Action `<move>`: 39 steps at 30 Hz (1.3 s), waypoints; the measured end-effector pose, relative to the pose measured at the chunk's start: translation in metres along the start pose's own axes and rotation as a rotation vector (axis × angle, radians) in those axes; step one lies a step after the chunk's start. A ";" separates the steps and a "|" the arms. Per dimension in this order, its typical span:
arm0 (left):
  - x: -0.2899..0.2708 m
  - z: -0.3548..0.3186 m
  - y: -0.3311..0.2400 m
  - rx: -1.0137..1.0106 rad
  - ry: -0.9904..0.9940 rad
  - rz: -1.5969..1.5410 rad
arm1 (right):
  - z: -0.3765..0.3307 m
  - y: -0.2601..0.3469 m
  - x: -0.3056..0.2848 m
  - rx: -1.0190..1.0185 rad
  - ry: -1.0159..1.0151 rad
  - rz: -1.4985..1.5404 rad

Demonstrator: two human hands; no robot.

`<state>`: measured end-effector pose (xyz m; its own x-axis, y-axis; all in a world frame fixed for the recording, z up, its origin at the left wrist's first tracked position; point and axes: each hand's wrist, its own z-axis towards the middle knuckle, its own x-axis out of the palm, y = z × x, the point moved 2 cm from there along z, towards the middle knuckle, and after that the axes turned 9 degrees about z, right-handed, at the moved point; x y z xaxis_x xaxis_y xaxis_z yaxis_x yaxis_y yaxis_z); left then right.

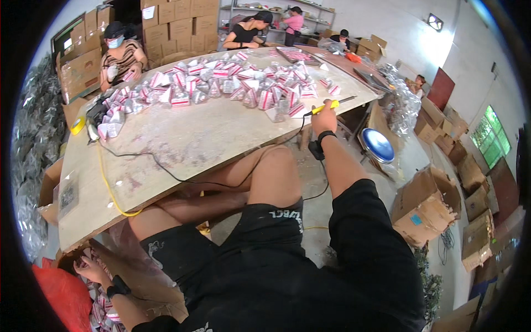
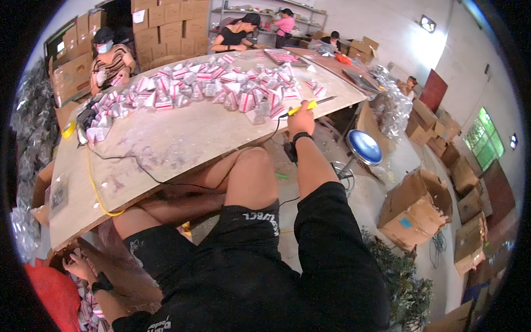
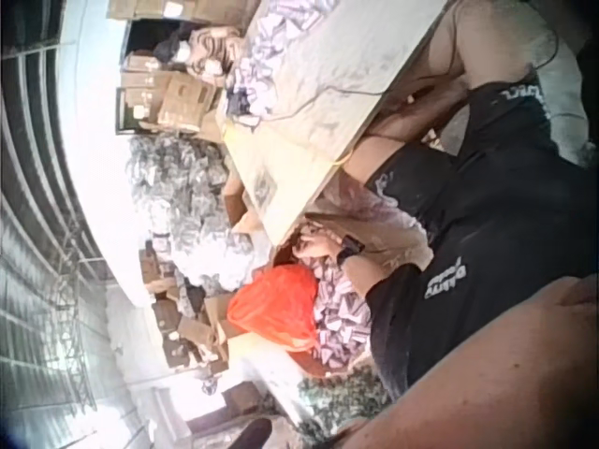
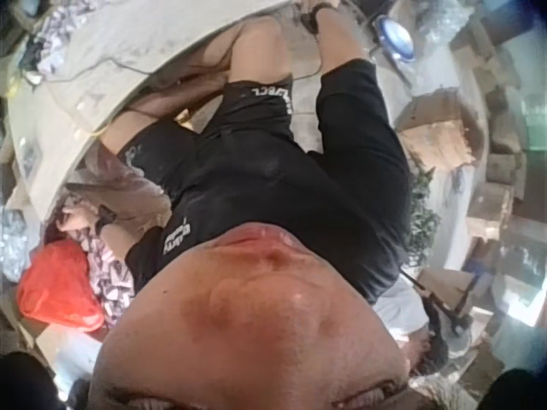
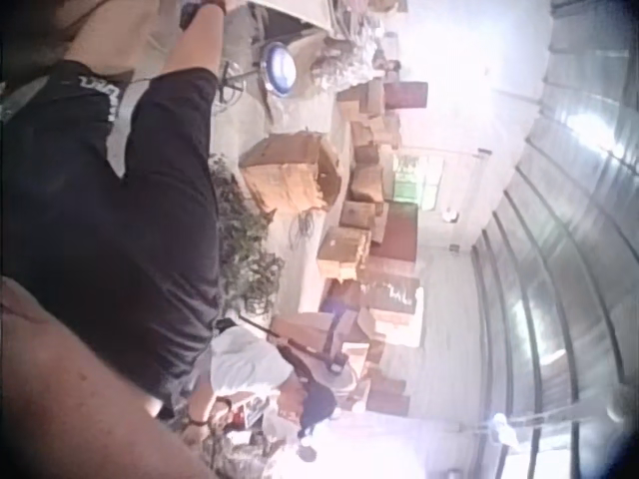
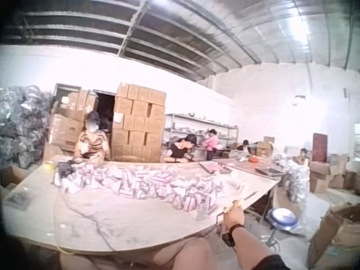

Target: Seal small triangular gift or food packages using a heat-sealing tool.

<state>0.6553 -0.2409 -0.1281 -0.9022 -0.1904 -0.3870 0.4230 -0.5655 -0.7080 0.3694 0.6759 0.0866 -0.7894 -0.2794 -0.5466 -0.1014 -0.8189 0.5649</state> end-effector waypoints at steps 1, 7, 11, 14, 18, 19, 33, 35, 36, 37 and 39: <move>0.001 0.006 0.003 0.033 0.029 -0.004 | 0.007 -0.011 -0.012 0.000 -0.005 -0.008; 0.016 0.014 -0.056 0.339 0.069 0.144 | 0.054 -0.061 -0.097 0.137 -0.267 -0.127; 0.060 0.053 -0.107 0.634 0.086 0.072 | 0.079 -0.100 -0.153 0.147 -0.414 -0.135; 0.077 0.070 -0.160 0.849 0.068 0.115 | 0.086 -0.111 -0.187 0.208 -0.412 -0.131; 0.094 0.089 -0.240 1.016 0.190 0.209 | 0.085 -0.123 -0.214 0.194 -0.440 -0.171; 0.098 0.096 -0.256 1.017 0.187 0.210 | 0.084 -0.125 -0.216 0.196 -0.440 -0.168; 0.086 0.011 -0.497 1.486 0.350 0.043 | 0.103 -0.099 -0.199 0.293 -0.558 -0.102; 0.088 -0.015 -0.534 1.582 0.301 -0.077 | 0.115 -0.083 -0.183 0.383 -0.567 -0.012; 0.088 -0.033 -0.553 1.613 0.282 -0.109 | 0.119 -0.071 -0.174 0.373 -0.575 0.007; 0.080 -0.048 -0.570 1.619 0.284 -0.112 | 0.120 -0.051 -0.161 0.363 -0.578 0.038; 0.075 -0.082 -0.604 1.659 0.287 -0.223 | 0.125 -0.020 -0.143 0.263 -0.613 0.033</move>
<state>0.3387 0.1518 0.2223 -0.8058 0.0382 -0.5910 -0.4046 -0.7641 0.5024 0.4088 0.7956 0.2310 -0.9881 0.0971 -0.1197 -0.1541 -0.6432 0.7500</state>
